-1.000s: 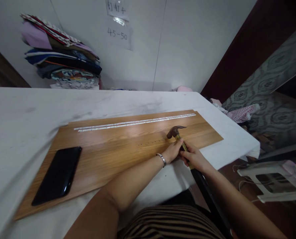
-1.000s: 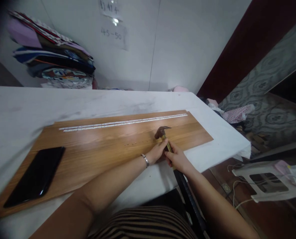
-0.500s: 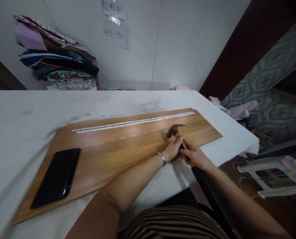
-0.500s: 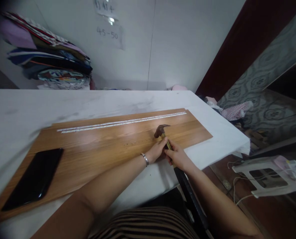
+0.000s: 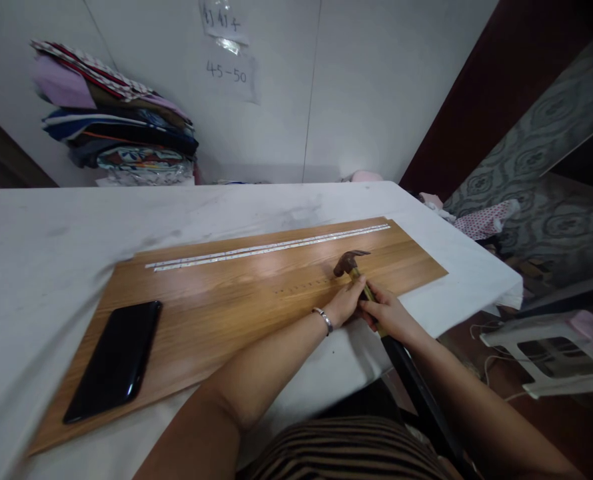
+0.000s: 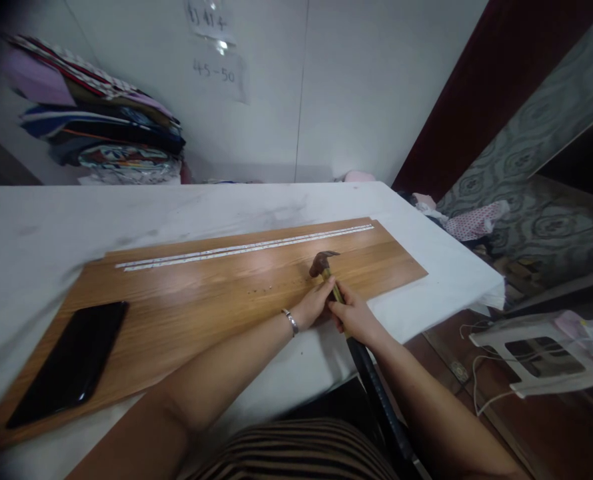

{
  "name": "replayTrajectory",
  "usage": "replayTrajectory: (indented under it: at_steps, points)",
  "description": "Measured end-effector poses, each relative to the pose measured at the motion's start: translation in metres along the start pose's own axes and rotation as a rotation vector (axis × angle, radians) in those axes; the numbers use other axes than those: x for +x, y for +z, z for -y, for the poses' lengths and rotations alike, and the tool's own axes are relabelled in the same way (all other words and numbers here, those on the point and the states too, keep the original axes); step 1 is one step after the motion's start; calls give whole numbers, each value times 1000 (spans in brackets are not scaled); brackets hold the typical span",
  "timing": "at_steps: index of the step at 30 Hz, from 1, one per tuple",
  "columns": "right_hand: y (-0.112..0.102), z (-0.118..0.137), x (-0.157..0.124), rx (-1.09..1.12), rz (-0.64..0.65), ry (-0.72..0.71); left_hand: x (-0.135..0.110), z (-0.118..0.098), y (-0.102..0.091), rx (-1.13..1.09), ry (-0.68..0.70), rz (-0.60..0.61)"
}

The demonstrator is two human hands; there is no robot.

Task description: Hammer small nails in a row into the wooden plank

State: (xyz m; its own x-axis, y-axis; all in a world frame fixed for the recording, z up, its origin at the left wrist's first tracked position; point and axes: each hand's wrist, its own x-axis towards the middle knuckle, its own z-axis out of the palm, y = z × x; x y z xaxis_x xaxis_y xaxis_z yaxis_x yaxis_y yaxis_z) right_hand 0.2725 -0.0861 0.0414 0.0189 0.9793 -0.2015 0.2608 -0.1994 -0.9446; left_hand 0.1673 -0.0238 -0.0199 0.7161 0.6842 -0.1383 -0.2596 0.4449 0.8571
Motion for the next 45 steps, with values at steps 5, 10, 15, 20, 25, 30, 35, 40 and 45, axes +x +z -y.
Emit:
replayTrajectory:
  at_steps: [5,10,15,20,25,30,35,40,45]
  points:
    - [-1,0,0,1,6,3,-3,-4,2,-5,23,14]
    - [-1,-2,0,-26,-28,6,-5,-7,4,-52,5,120]
    - [-2,-4,1,-23,-24,-21,-4,-8,5,-51,20,154]
    - [-2,-3,1,-29,-20,-13,-4,-9,5,-48,15,132]
    - [-2,-2,1,-28,-26,-3,-3,-7,4,-71,27,122]
    - [-2,-3,2,-58,-25,18,-2,-5,4,-77,12,110]
    - [-3,-3,3,-65,-26,-7,-3,-6,4,-81,23,114]
    - [-2,1,2,-107,-36,17,-3,-6,4,-78,12,124]
    - [-2,1,2,-103,-34,1,-3,-6,4,-78,21,126]
